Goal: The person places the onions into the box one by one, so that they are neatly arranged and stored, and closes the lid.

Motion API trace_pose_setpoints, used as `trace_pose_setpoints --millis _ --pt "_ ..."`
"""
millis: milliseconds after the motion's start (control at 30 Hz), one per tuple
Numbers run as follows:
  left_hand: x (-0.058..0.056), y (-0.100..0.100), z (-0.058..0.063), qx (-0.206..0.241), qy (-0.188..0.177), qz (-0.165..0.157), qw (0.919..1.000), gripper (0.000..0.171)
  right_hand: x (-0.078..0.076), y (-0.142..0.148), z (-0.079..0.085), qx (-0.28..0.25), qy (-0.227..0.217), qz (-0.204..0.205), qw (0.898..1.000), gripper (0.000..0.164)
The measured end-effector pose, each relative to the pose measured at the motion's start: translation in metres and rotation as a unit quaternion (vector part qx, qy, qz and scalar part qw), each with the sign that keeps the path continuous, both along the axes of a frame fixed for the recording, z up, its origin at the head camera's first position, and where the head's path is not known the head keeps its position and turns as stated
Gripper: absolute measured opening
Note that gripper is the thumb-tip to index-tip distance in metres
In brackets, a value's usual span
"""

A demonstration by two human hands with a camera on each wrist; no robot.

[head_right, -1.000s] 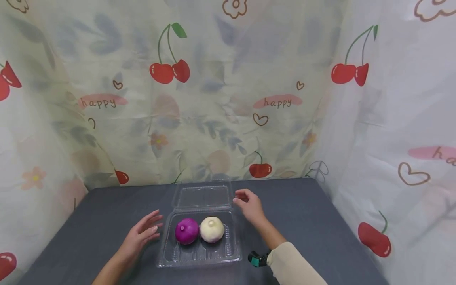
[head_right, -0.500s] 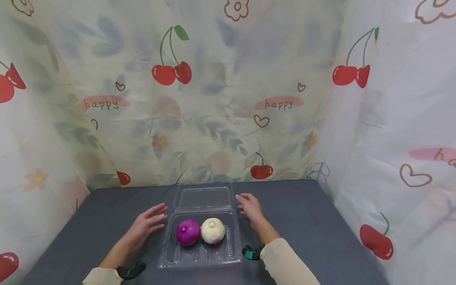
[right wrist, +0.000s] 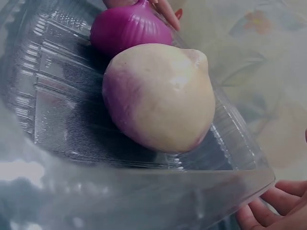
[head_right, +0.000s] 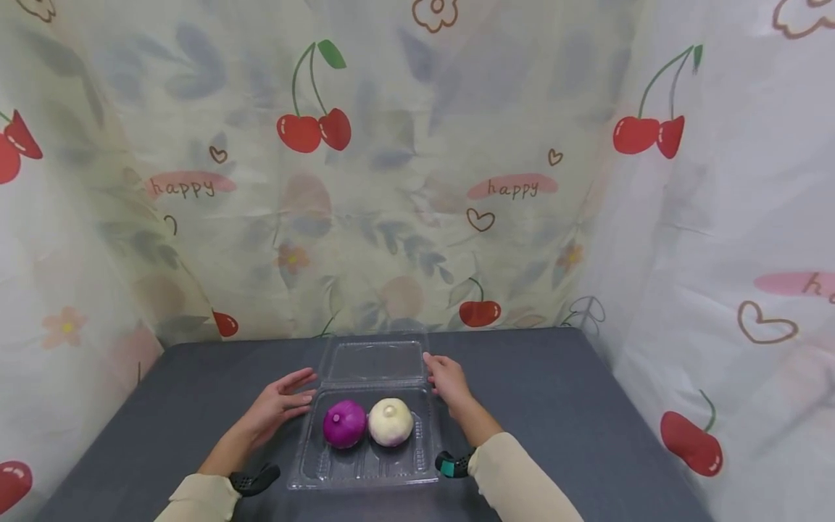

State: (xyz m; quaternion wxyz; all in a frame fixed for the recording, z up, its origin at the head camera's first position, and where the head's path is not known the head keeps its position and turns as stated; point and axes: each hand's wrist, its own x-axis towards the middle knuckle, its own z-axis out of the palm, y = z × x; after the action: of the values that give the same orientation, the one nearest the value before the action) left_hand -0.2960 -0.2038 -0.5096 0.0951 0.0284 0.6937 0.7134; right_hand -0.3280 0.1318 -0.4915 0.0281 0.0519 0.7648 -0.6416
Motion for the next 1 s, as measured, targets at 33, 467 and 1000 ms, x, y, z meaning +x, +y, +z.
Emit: trace_pose_setpoints --millis 33,467,1000 --pt "0.000 0.000 0.000 -0.004 -0.001 -0.002 1.0000 0.062 0.001 -0.001 0.000 -0.001 -0.002 -0.002 1.000 0.054" --pt "0.000 0.003 -0.005 -0.011 -0.030 -0.003 0.9995 0.060 0.007 -0.005 -0.002 -0.007 -0.023 0.004 1.000 0.052" --pt "0.007 0.003 -0.007 0.037 0.000 -0.007 0.9993 0.061 0.014 -0.009 -0.002 -0.095 0.029 -0.014 0.995 0.045"
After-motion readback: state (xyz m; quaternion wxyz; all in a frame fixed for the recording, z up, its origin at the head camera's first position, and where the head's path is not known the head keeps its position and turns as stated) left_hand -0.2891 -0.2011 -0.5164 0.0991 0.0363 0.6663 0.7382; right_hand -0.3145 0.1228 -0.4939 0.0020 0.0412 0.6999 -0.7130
